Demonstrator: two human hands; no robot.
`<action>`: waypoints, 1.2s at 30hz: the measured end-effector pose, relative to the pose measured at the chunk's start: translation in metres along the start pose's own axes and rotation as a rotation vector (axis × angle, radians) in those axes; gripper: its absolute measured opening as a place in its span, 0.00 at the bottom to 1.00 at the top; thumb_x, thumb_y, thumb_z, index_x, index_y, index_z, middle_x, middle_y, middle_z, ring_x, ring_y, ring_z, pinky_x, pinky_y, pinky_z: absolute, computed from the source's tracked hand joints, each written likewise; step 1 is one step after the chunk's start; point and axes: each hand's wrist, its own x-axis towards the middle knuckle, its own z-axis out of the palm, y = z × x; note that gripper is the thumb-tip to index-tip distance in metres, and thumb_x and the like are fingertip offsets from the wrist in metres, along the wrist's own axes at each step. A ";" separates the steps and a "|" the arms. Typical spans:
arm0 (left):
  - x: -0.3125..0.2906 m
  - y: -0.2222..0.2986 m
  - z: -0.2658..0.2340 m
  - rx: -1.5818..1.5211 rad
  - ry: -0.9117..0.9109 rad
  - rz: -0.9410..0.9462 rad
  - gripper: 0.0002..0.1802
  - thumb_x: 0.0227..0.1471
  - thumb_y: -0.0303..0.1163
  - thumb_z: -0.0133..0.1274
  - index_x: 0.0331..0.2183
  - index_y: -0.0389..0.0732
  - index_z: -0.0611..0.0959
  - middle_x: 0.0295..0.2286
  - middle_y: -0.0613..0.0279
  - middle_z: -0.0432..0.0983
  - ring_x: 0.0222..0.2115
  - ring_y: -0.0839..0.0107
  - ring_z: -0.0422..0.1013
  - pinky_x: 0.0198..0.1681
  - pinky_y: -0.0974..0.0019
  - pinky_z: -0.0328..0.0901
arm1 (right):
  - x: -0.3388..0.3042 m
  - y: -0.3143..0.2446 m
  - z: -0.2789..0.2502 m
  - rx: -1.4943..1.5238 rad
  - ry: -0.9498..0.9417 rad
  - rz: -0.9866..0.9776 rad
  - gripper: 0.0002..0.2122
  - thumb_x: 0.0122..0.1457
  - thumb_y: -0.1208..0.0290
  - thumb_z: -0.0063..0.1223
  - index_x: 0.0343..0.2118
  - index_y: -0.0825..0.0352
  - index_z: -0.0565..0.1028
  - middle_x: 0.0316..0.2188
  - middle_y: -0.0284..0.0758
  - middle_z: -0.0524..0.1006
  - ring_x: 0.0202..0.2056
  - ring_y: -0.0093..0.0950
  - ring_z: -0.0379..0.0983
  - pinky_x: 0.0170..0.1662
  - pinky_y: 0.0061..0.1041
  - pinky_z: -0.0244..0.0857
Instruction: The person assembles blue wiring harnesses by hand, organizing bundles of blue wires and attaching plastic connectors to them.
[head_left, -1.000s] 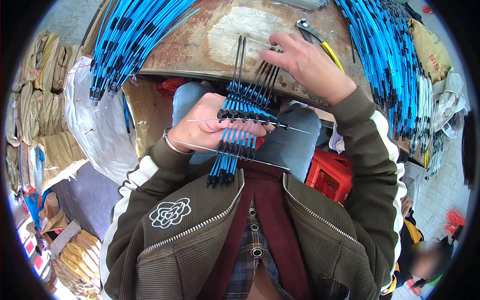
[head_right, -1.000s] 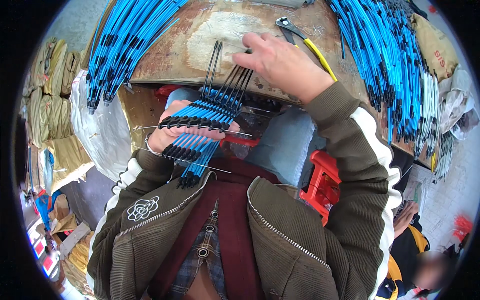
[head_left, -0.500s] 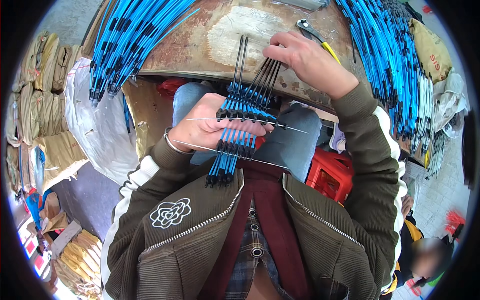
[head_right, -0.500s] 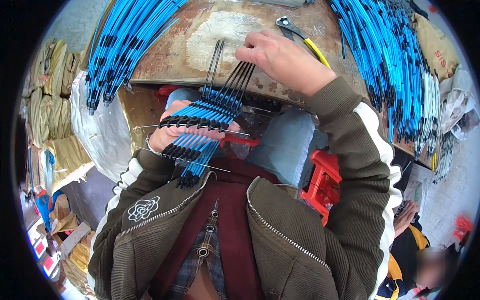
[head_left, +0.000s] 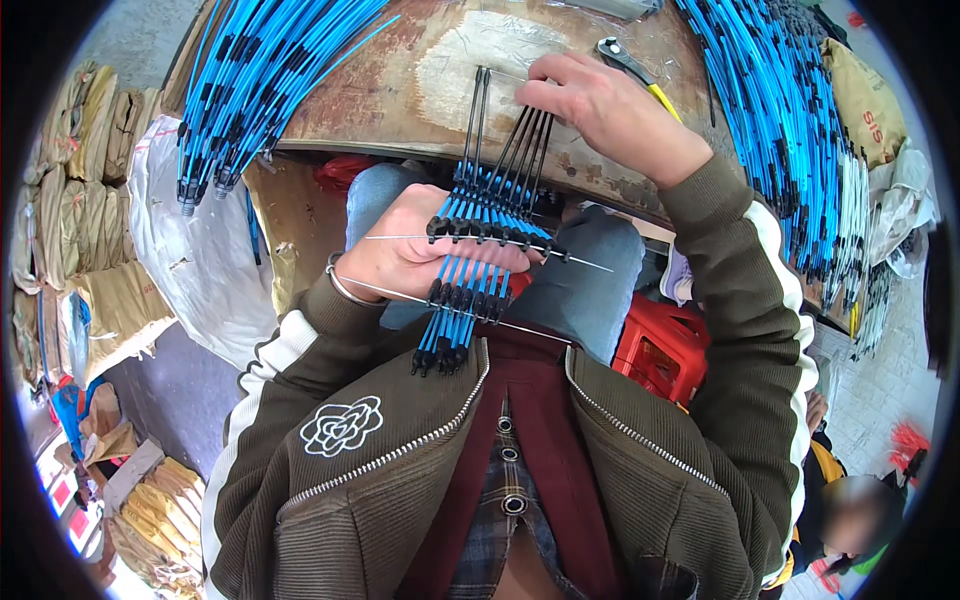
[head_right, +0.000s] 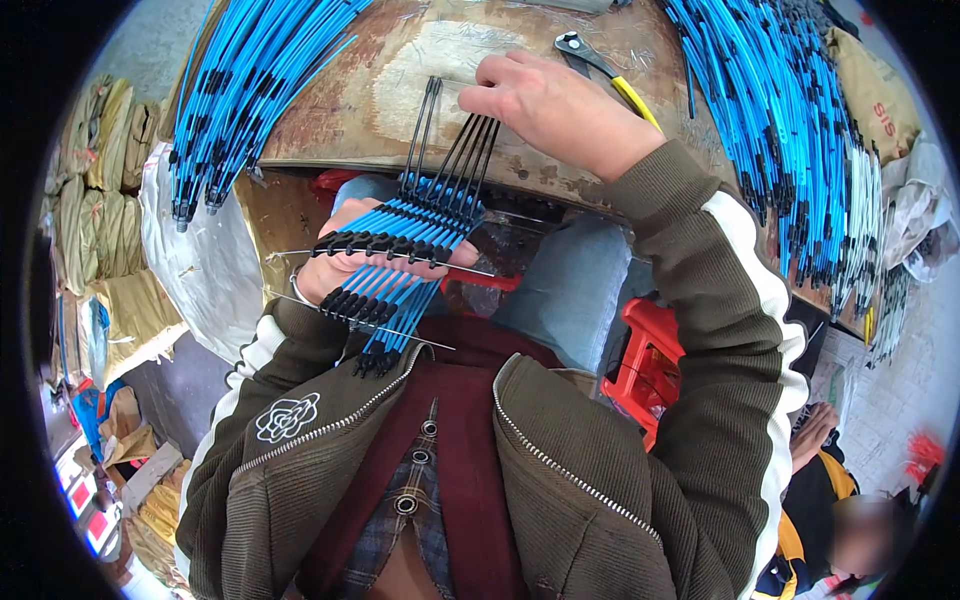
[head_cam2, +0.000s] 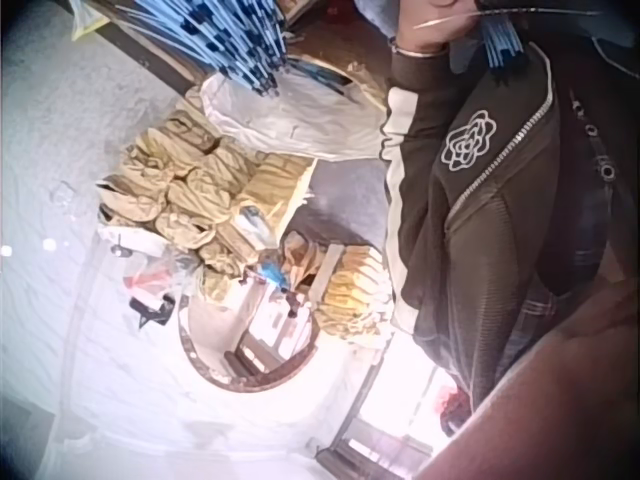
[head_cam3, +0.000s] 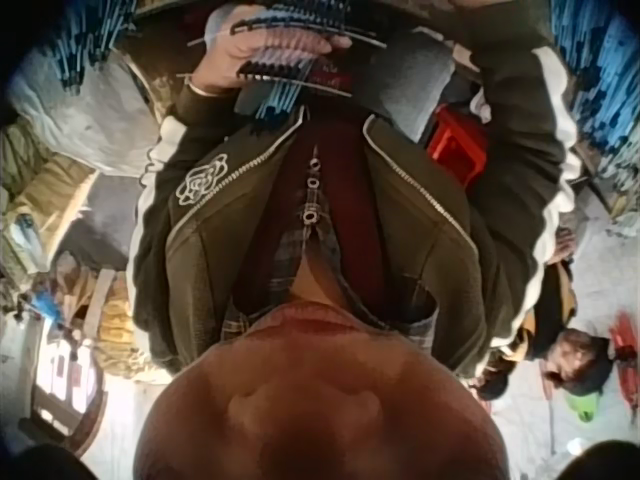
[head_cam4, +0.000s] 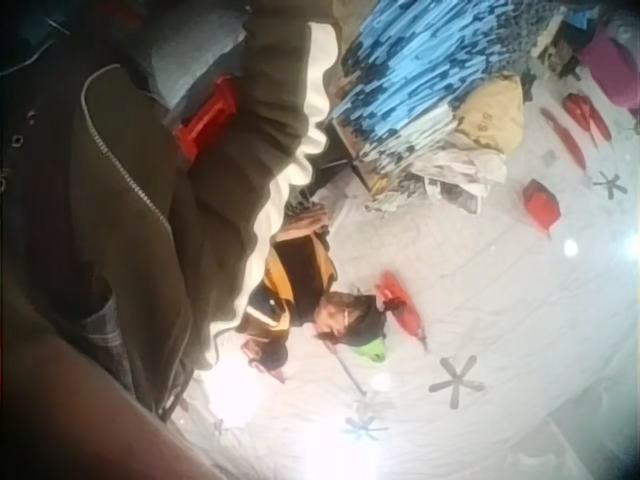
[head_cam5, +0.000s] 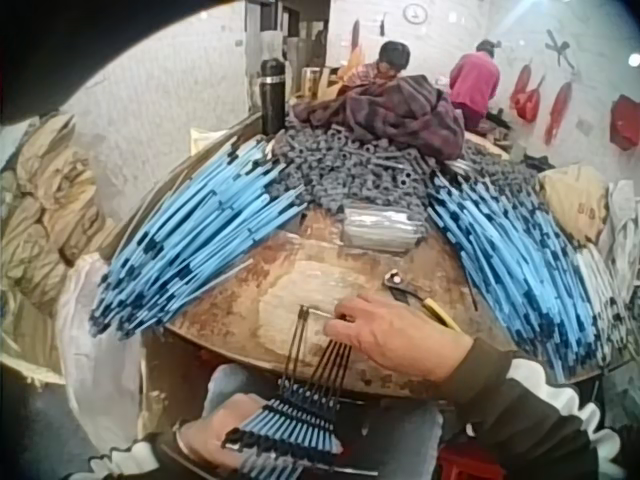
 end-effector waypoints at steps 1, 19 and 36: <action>0.000 0.000 0.000 -0.006 -0.002 0.001 0.11 0.55 0.30 0.45 0.32 0.34 0.79 0.30 0.56 0.78 0.30 0.65 0.75 0.35 0.70 0.69 | 0.001 0.000 0.000 0.000 0.000 0.000 0.10 0.52 0.77 0.42 0.37 0.64 0.70 0.37 0.36 0.69 0.41 0.36 0.67 0.42 0.30 0.64; -0.001 0.000 -0.008 0.016 -0.008 -0.021 0.07 0.46 0.26 0.55 0.32 0.40 0.80 0.32 0.56 0.78 0.32 0.63 0.75 0.37 0.68 0.69 | 0.018 0.002 0.008 -0.012 0.028 0.008 0.13 0.48 0.80 0.42 0.39 0.62 0.69 0.37 0.36 0.69 0.40 0.35 0.68 0.41 0.30 0.65; -0.026 -0.018 0.013 0.588 -0.273 0.491 0.13 0.39 0.24 0.55 0.33 0.40 0.78 0.32 0.55 0.76 0.30 0.56 0.73 0.30 0.62 0.67 | -0.022 -0.063 0.004 0.016 0.128 0.132 0.19 0.45 0.82 0.43 0.41 0.57 0.69 0.40 0.39 0.68 0.38 0.38 0.68 0.43 0.33 0.64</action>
